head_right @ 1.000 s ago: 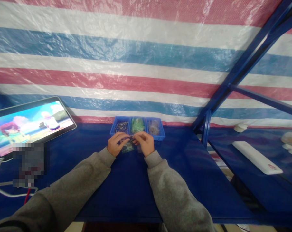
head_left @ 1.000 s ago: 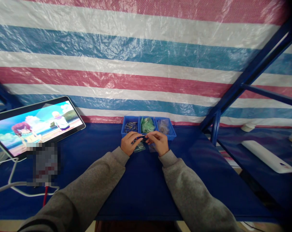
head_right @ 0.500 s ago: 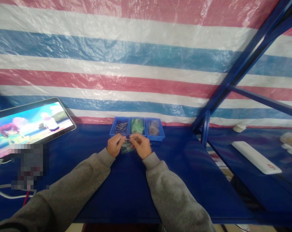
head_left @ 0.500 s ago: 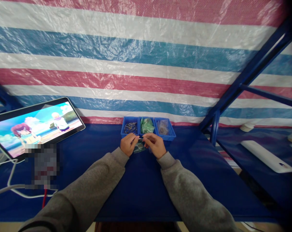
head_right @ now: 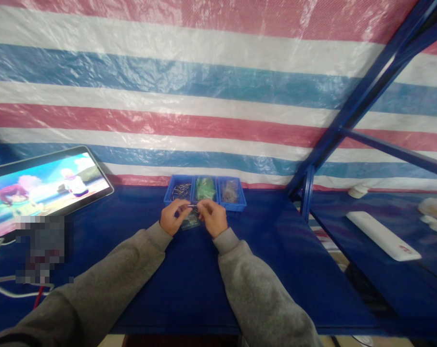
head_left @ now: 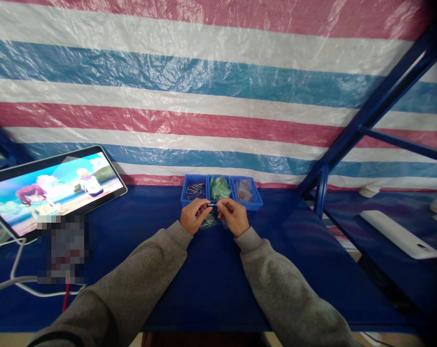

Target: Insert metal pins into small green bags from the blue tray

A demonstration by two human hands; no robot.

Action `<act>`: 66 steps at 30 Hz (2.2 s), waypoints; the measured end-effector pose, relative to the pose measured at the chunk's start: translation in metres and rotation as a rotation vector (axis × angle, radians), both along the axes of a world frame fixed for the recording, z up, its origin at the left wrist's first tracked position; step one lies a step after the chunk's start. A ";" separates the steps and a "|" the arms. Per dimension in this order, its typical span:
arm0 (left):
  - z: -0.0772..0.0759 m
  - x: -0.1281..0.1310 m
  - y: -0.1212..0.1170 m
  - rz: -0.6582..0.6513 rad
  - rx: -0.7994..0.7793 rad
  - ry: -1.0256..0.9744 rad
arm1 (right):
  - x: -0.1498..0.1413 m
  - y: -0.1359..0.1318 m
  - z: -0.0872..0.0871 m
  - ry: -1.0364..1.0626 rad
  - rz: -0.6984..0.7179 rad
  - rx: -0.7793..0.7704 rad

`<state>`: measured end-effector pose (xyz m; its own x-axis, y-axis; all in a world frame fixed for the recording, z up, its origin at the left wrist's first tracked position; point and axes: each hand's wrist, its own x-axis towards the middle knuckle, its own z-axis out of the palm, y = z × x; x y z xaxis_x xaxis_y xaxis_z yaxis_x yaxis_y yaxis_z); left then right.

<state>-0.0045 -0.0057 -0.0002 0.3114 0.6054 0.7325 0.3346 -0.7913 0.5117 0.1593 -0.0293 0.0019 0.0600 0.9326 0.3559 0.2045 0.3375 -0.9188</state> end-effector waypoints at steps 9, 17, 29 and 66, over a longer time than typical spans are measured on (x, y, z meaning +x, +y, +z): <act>-0.002 -0.001 0.003 0.044 0.066 0.095 | -0.001 -0.003 0.003 -0.086 0.002 0.022; -0.001 -0.002 0.002 0.083 0.065 0.118 | -0.001 -0.005 0.003 -0.154 0.025 0.067; -0.002 -0.001 0.003 0.039 0.050 -0.006 | 0.002 -0.003 0.004 -0.118 0.072 0.027; -0.004 -0.002 0.002 0.077 0.012 0.097 | 0.002 0.000 -0.002 -0.241 -0.006 0.108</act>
<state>-0.0069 -0.0041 -0.0044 0.3344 0.6217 0.7082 0.4424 -0.7671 0.4646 0.1612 -0.0298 0.0000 -0.0328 0.8884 0.4579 0.4152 0.4289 -0.8023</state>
